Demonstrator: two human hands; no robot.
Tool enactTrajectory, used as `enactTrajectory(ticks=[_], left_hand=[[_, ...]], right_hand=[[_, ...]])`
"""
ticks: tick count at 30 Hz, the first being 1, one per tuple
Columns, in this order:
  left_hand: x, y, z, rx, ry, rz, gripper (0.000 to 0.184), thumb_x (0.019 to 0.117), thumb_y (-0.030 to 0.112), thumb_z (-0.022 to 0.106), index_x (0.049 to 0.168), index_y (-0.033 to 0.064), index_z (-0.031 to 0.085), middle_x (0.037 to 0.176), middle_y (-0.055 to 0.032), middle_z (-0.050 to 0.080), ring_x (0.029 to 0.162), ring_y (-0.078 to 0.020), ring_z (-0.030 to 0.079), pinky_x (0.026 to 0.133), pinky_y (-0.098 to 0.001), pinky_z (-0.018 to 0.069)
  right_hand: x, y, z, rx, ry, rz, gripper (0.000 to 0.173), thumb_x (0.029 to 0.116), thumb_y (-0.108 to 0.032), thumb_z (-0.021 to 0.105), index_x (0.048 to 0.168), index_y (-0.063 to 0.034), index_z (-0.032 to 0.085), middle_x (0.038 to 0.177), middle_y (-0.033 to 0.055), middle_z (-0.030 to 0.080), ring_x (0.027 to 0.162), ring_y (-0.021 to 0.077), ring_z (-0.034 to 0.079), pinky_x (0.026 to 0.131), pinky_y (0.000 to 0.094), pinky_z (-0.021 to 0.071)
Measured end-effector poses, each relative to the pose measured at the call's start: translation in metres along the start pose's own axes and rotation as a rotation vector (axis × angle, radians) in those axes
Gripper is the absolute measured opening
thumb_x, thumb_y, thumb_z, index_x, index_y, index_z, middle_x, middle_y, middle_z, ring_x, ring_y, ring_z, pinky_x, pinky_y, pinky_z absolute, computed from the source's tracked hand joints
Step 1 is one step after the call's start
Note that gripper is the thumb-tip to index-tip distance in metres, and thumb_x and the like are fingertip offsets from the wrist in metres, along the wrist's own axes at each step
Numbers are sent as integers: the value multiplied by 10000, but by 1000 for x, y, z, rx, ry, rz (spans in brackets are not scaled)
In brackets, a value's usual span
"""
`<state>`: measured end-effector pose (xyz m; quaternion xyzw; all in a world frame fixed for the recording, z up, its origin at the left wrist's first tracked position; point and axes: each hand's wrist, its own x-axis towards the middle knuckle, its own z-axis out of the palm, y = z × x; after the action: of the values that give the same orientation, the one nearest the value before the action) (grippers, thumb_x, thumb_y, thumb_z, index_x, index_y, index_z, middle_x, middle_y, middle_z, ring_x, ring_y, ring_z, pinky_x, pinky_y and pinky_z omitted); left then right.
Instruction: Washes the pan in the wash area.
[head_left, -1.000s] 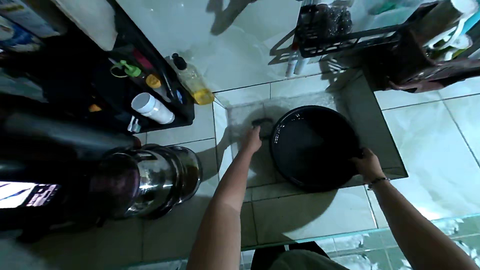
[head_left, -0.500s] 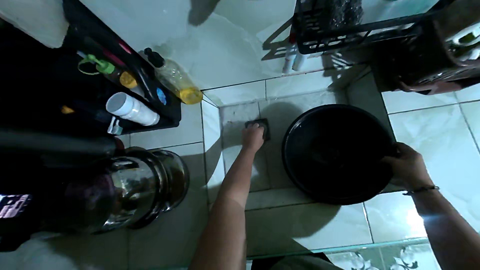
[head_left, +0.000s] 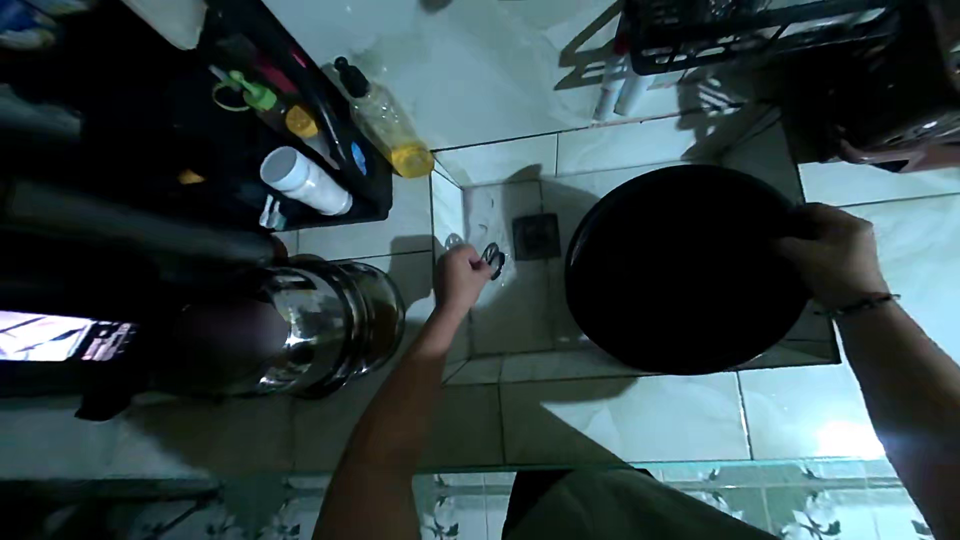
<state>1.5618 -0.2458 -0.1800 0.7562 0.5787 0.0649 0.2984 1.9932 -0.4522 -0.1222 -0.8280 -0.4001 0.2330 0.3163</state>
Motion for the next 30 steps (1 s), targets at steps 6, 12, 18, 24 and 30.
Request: enactTrajectory(ticks=[6, 12, 18, 24, 30], left_hand=[[-76, -24, 6, 6, -53, -112, 157, 906, 169, 722, 895, 12, 709, 921, -169, 702, 873, -338, 691, 784, -584, 561], [-120, -27, -1, 67, -138, -230, 272, 992, 219, 617, 1077, -20, 717, 1071, -189, 717, 1032, -338, 693, 935, -535, 536], [-137, -31, -4, 57, -201, -320, 283, 1000, 243, 619, 1118, -1, 703, 1117, -180, 697, 1049, -321, 680, 940, -519, 536], [-147, -39, 2, 38, -176, -316, 280, 993, 246, 616, 1124, 13, 697, 1113, -163, 697, 1038, -302, 683, 929, -510, 544], [-155, -50, 13, 106, -73, -199, 280, 998, 219, 584, 1099, -7, 715, 1136, -176, 712, 1075, -324, 693, 937, -517, 543]], right_hand=[[16, -31, 14, -7, -109, -108, 343, 869, 29, 694, 1210, 16, 664, 1076, 256, 679, 956, 363, 659, 845, 602, 516], [19, -62, 28, 13, -176, -201, 367, 861, 83, 679, 1225, 35, 660, 1115, 262, 678, 990, 361, 663, 873, 584, 522], [13, -94, 46, -20, -219, -275, 347, 856, 72, 699, 1198, 14, 685, 1105, 236, 697, 1006, 346, 675, 893, 580, 520], [1, -100, 63, 9, -179, -240, 339, 853, 48, 698, 1187, -9, 691, 1057, 228, 706, 937, 350, 683, 838, 589, 530], [-32, -61, 86, 177, -44, 56, 392, 837, 37, 694, 1224, -15, 651, 1025, 235, 682, 853, 352, 660, 742, 584, 537]])
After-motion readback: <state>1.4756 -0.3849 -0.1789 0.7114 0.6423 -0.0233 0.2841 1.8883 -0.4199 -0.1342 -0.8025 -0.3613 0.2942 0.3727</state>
